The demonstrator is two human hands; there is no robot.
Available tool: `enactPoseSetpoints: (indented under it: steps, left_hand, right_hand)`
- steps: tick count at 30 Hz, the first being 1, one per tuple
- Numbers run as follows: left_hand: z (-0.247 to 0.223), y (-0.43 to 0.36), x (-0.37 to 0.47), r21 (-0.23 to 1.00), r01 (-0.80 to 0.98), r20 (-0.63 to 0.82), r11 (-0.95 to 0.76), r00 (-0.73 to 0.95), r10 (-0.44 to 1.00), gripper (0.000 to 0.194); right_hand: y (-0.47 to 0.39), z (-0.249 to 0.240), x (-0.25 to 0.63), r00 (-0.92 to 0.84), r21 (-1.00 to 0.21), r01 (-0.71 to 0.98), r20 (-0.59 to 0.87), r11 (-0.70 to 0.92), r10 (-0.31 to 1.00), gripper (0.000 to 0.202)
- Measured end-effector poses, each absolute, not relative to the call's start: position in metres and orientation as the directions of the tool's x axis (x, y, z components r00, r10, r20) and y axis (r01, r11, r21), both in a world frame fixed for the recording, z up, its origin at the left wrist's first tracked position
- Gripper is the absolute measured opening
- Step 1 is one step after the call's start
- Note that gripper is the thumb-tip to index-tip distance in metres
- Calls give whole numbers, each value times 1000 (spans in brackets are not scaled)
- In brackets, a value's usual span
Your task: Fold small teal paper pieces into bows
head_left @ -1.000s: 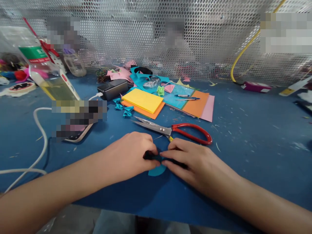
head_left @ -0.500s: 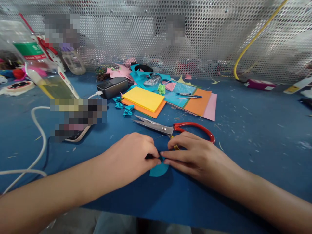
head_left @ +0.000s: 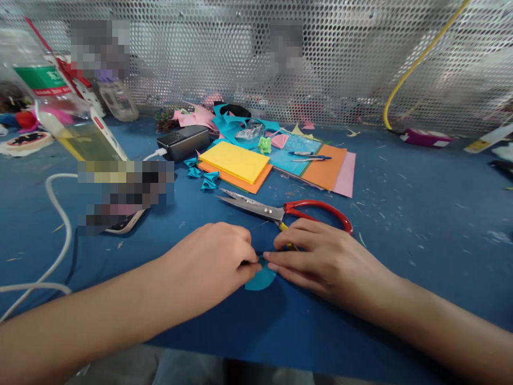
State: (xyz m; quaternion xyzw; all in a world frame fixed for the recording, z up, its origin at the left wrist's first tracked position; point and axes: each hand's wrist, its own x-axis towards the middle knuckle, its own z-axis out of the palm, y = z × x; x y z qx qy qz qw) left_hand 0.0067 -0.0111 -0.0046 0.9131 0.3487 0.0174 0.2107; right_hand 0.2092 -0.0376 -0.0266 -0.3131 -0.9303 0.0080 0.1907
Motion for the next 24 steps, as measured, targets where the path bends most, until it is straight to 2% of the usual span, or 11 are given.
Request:
enactPoseSetpoints:
  steps: [10,14,19,24]
  left_hand:
    - [-2,-12,8,376,673,-149,-637,723,675,21]
    - [-2,-13,7,360,709,-146,-607,685,714,17]
    - [-4,-14,6,358,695,-152,-623,702,696,21]
    - [-4,-14,7,372,685,-145,-626,709,690,21]
  right_hand:
    - [-39,-25,211,-722,-145,604,315,783,615,21]
    - [-40,-25,213,-700,-142,620,345,772,625,22]
    - [-40,-25,214,-693,-114,623,377,774,614,21]
    - [-39,-25,212,-752,-77,590,310,804,581,24]
